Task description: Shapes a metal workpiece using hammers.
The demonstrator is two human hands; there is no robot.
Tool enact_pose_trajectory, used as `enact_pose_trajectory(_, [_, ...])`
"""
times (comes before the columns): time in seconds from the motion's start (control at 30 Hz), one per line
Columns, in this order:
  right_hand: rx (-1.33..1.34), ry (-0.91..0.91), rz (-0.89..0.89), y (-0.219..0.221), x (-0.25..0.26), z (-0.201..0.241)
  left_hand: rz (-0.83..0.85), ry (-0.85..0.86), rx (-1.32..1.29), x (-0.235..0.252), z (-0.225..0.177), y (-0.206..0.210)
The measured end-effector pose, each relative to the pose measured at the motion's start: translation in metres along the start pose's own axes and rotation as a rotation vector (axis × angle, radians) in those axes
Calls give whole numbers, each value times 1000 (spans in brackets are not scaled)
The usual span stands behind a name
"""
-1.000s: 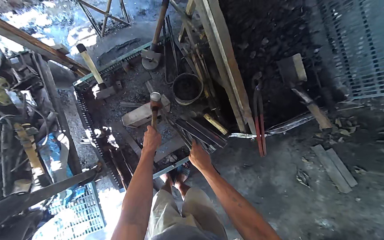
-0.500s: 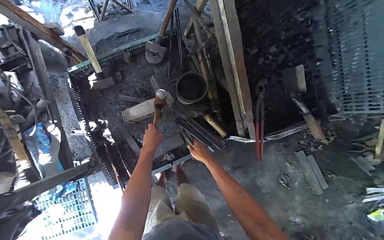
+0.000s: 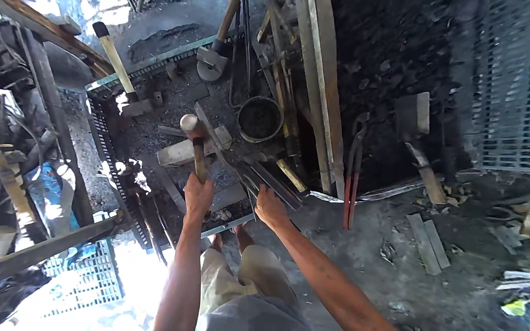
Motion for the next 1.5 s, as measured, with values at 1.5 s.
enact_pose_trajectory(1.5, [187,-395,314,-43,45,-60,148,-89,252,18,-12,25])
Point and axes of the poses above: each hand's wrist, its own x-axis towards the middle knuckle, its own y-axis out of the palm, z = x × y, the point moved 4 cm from there along x, towards the middle knuckle, and after that the axes turned 7 degrees about z, right-handed, at the moved point
